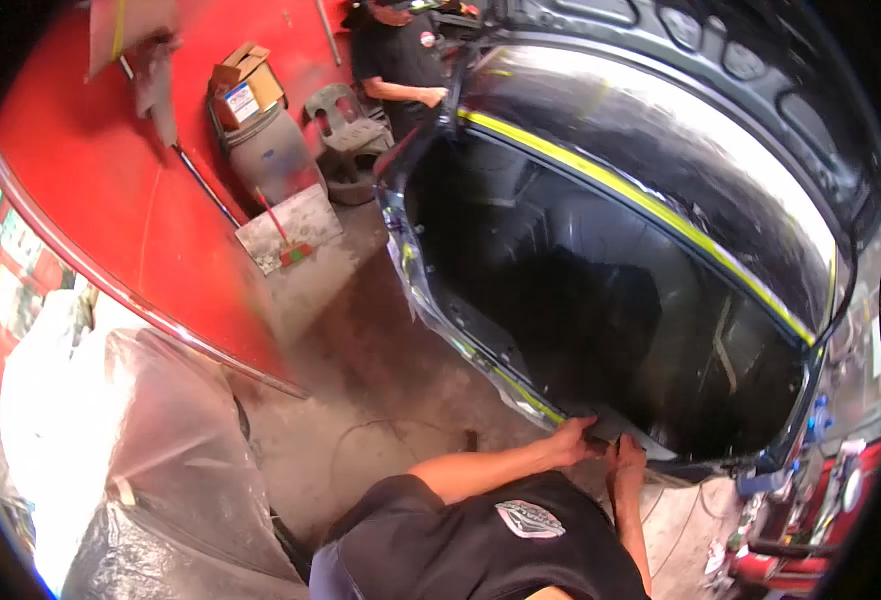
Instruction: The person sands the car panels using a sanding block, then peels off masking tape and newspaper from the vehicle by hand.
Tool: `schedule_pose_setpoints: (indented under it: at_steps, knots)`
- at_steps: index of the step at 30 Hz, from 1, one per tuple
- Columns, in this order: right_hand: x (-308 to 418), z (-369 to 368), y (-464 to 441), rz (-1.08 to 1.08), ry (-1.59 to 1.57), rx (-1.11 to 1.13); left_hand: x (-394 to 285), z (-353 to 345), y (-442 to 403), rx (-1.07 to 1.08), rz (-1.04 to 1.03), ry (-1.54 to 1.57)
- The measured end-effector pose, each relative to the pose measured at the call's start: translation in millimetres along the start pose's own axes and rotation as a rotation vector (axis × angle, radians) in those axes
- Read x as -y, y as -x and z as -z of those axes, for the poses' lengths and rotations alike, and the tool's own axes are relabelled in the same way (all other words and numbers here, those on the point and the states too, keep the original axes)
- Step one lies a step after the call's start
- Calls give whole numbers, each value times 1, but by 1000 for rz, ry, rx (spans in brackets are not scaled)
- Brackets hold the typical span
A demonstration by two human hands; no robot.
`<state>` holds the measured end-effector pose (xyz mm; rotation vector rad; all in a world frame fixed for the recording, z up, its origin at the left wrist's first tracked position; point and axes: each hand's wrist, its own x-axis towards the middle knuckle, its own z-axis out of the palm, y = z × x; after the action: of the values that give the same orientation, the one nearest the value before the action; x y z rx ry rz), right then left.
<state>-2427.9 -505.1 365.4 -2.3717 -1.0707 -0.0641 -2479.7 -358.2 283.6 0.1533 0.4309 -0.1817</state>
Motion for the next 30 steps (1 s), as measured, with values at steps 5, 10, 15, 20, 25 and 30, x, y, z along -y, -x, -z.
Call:
schedule_pose_setpoints:
  at_steps: [5, 10, 15, 20, 25, 30]
  knots:
    - [64, -42, -48, 20, -67, 42, -70, 21, 31, -67, -51, 82]
    - [122, -52, -84, 21, 32, 60, -112, 22, 51, -62, -58, 174]
    - [142, -61, -92, 31, 62, 25, -125, 31, 47, -10, 7, 248]
    - [127, -62, -83, -111, -44, 60, -129, 33, 55, -46, 41, 196]
    - [146, -62, -83, -207, -158, 44, -124, 52, 50, 22, 111, 299]
    - [142, -57, -84, -97, -32, 57, -137, 39, 71, -41, 49, 277]
